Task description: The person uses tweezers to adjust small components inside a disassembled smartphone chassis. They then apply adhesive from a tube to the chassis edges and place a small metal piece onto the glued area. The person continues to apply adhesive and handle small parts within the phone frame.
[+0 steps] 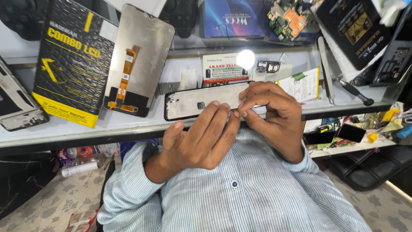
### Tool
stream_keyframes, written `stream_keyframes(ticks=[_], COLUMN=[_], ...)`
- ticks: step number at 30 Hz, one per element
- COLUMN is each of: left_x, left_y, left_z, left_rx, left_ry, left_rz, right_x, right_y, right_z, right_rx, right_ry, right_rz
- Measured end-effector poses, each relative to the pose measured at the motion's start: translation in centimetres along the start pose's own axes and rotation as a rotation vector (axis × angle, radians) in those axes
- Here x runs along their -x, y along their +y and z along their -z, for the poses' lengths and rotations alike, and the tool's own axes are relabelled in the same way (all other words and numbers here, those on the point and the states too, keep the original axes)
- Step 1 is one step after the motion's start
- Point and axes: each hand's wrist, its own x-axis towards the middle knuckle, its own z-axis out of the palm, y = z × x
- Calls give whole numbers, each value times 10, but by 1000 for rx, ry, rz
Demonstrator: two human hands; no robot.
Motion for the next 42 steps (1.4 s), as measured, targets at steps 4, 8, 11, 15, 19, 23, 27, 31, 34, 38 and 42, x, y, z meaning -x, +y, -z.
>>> stream_keyframes(ticks=[4, 8, 11, 15, 19, 23, 27, 31, 34, 38, 42], left_x=[-7, -15, -19, -23, -24, -23, -17, -11, -10, -11, -12], left_y=[-2, -4, -4, -3, -2, 0, -1, 1, 3, 3, 2], left_z=[6, 14, 17, 21, 19, 17, 13, 7, 3, 4, 6], left_rx=[-15, -41, -54, -6, -21, -4, -7, -10, -5, 12, 11], left_ry=[-13, -26, -27, -28, -11, -4, -9, 1, 10, -7, -17], left_rz=[-13, -35, -38, -23, -21, -17, -8, -9, 2, 7, 2], right_x=[-1, -1, -1, -3, -3, -1, 1, 0, 3, 4, -2], right_y=[-1, -1, 0, 1, 4, 7, 11, 15, 17, 17, 17], right_z=[1, 4, 4, 4, 4, 3, -1, -3, -3, -2, 2], right_rx=[-1, 2, 25, 2, -18, 22, 36, 176, 343, 544, 632], right_ry=[-6, -4, -12, -22, -11, 11, 58, 159, 231, 211, 180], right_rz=[15, 19, 23, 30, 30, 83, 194, 329, 497, 625, 731])
